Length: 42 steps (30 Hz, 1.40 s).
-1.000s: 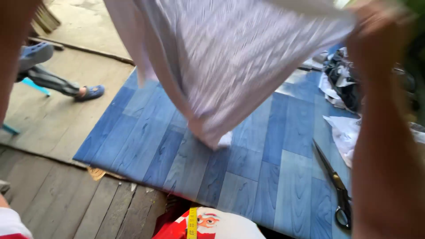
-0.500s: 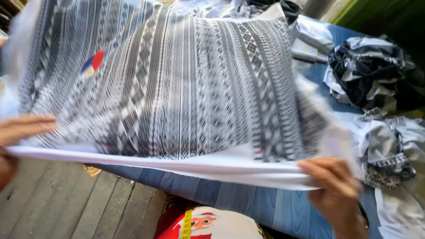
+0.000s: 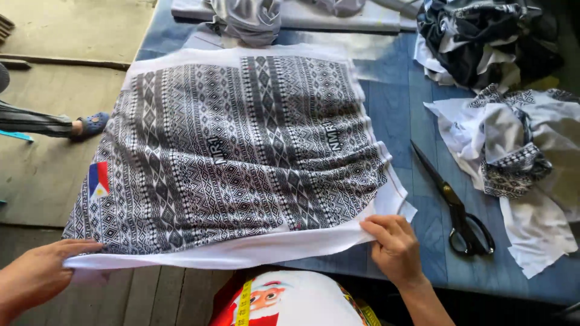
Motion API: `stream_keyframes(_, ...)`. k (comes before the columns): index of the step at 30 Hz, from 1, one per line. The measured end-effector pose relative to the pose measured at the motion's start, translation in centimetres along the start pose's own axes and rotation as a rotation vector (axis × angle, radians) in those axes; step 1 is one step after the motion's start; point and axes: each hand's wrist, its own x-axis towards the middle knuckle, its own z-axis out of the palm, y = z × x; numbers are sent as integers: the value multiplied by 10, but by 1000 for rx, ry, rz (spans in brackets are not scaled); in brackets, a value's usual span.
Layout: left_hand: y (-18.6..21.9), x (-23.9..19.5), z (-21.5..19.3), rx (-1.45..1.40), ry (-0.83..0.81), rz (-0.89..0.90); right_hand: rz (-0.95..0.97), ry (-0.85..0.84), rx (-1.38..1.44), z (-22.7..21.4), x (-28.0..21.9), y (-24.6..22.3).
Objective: Cutting out pattern pieces from printed fabric using scissors
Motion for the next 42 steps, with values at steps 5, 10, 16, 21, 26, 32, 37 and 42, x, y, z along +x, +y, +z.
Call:
stream_keyframes(5,118,0,-167,-408,-270,-623,39,-2,39,-13,-9,-23)
stream_keyframes(10,139,65,-164,-505,358,-229,76,-4,25,-11,-24,-21)
stream_keyframes(16,135,116,-121,-249,529,-110,105,-36,12,-19,-33,-26)
stream_keyframes(21,149,117,-92,-165,528,-124,153,-41,-17,-33,-44,-25)
stream_keyframes(26,155,106,-82,-142,644,-104,208,-60,15,-34,-55,-18)
stream_keyframes(32,158,94,-71,-88,737,-90,202,-254,126,-48,-72,12)
stream_keyframes(37,158,83,-74,-88,706,-113,392,-335,134,-54,-77,7)
stream_keyframes(42,151,100,-92,-105,736,-105,360,-256,65,-48,-53,-5)
